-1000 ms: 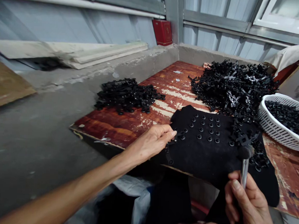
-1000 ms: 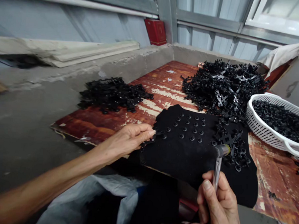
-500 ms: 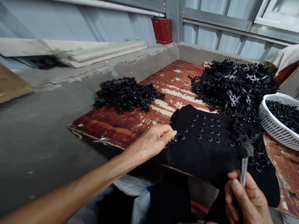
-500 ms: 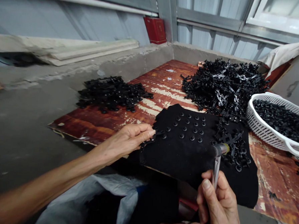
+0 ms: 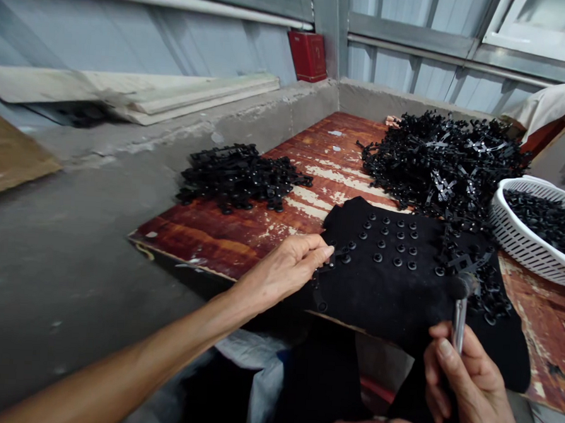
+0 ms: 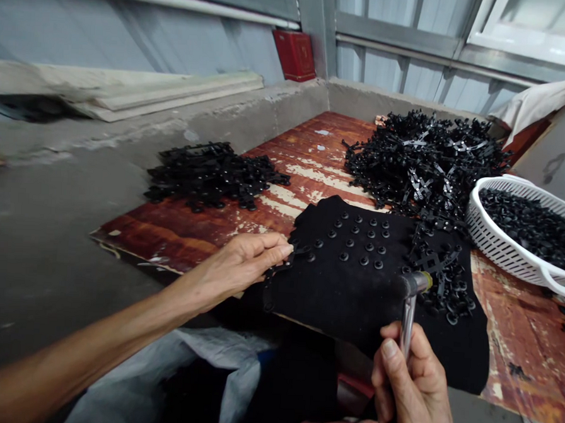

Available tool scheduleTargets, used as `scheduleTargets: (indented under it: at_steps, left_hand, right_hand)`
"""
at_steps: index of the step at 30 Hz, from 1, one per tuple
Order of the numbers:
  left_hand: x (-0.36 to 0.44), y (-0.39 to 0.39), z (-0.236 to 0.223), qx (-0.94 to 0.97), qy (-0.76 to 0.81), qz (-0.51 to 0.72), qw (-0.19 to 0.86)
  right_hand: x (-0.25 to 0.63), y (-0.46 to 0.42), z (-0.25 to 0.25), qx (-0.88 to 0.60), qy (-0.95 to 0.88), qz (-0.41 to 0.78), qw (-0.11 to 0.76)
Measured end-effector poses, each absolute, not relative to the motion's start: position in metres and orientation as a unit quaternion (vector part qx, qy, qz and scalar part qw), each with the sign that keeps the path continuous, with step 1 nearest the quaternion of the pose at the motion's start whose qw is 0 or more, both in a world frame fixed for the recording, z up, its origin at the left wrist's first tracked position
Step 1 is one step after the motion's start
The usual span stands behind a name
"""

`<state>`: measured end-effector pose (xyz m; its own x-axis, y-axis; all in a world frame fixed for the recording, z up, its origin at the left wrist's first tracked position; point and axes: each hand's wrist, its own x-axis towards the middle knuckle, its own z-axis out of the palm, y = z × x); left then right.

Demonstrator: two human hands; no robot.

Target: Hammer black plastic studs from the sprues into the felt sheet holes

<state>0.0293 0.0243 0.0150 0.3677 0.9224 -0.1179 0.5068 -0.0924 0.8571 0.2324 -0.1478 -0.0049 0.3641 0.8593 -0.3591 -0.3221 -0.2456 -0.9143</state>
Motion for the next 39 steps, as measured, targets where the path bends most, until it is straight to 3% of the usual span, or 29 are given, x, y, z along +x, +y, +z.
scheduleTargets:
  at_steps: [13,19,24,33,39]
  left_hand:
    - [0.029,0.026,0.011,0.736,0.494,0.249,0.39]
    - [0.031,0.027,0.013,0.738,0.5,0.245,0.382]
    - [0.032,0.028,0.009,0.742,0.498,0.25,0.374]
    - [0.03,0.029,0.001,0.741,0.494,0.253,0.379]
    - [0.032,0.029,0.006,0.741,0.495,0.251,0.378]
  right_hand:
    - [0.243,-0.153,-0.012,-0.61,-0.285,0.508,0.537]
    - [0.256,-0.142,0.012,-0.672,-0.468,0.385,0.426]
    - [0.243,-0.1,0.038,-0.551,-0.72,0.211,0.365]
    - [0.232,-0.079,0.02,-0.571,-0.718,0.215,0.334]
    - [0.235,-0.082,0.027,-0.547,-0.765,0.124,0.318]
